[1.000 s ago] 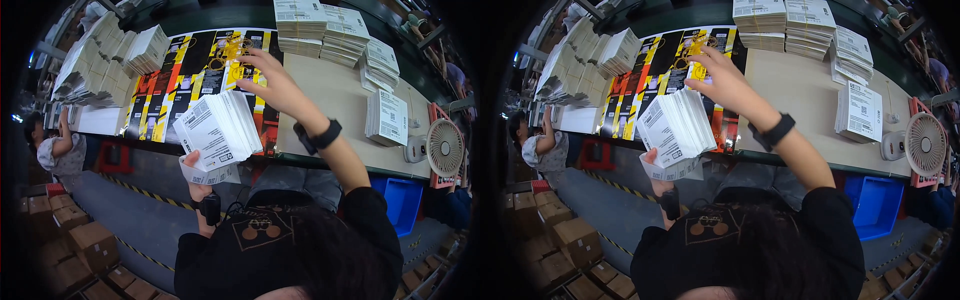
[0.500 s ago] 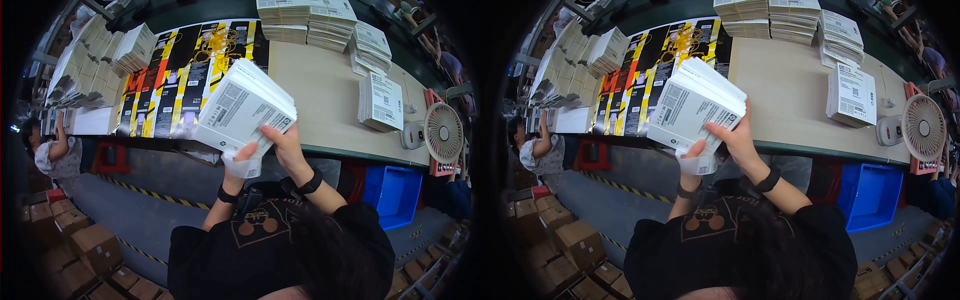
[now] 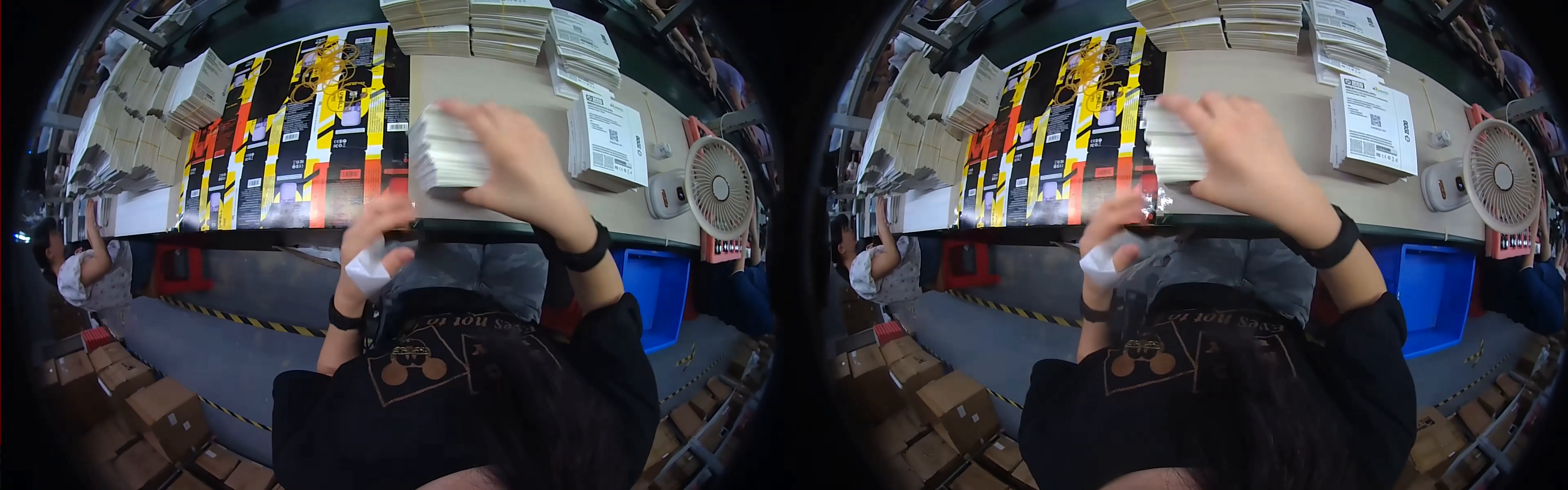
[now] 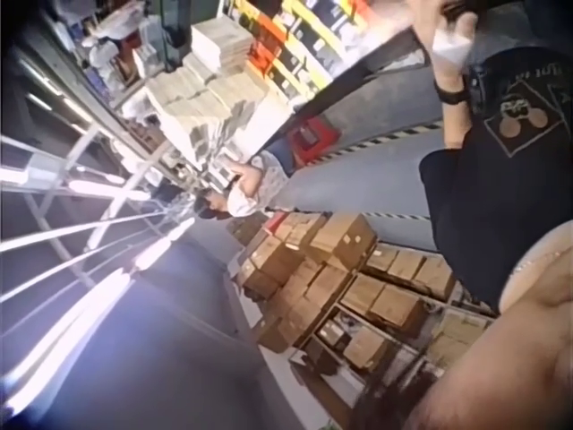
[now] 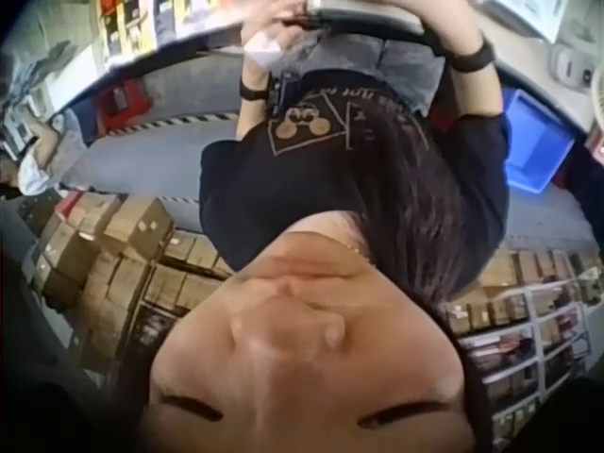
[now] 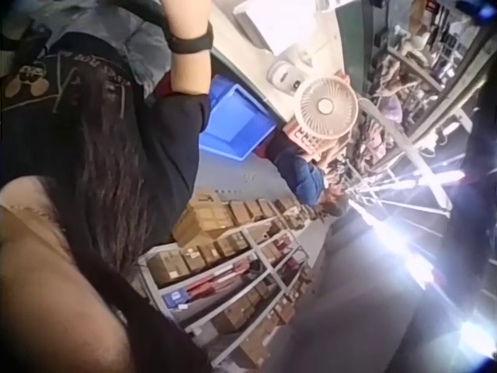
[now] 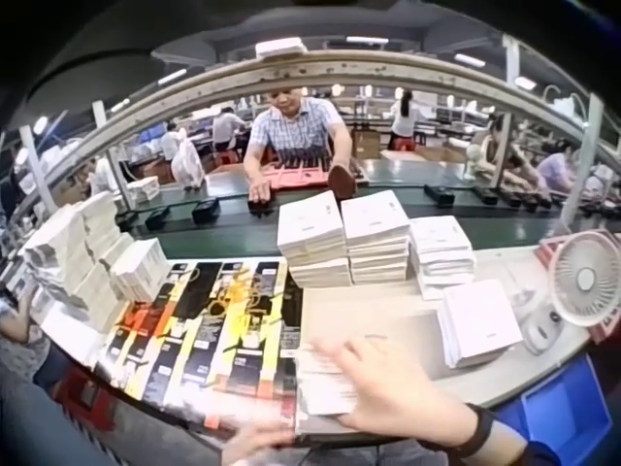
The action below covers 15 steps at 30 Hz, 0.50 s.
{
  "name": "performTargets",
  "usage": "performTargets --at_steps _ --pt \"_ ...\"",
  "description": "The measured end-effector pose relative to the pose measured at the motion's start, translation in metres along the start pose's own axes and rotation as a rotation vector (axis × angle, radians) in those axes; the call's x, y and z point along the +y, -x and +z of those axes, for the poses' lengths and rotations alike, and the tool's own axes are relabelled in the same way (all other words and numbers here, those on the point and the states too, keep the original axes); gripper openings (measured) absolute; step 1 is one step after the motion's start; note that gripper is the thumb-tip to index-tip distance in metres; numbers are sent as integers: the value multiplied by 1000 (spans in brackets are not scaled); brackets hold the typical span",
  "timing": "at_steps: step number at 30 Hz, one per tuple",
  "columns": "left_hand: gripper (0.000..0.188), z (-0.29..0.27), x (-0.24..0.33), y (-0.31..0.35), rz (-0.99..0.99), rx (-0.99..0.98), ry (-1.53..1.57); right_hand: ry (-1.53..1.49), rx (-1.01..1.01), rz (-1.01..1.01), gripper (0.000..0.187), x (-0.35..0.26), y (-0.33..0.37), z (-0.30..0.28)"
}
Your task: The person removes a rubber band from a stack of labels, spreads them across the table, and peels small stickers from a sheet to apply them onto each label. After applying the stickers, the person gathers the labels back into a stack.
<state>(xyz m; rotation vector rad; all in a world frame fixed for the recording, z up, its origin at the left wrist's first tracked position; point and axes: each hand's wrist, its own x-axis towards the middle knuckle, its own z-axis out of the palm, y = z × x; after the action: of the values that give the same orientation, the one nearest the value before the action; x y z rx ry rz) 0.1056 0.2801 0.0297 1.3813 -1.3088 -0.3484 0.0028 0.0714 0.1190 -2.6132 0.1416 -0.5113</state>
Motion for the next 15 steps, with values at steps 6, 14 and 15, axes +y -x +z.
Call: performTargets --at_steps 6,14,15 --pt "97 37 -15 -42 -30 230 -212 98 -160 -50 78 5 0 22" --pt "115 47 -41 -53 -223 193 323 -33 -4 -104 89 31 15 6" --pt "115 45 -42 -52 -219 173 322 -116 81 -101 91 36 21 4"
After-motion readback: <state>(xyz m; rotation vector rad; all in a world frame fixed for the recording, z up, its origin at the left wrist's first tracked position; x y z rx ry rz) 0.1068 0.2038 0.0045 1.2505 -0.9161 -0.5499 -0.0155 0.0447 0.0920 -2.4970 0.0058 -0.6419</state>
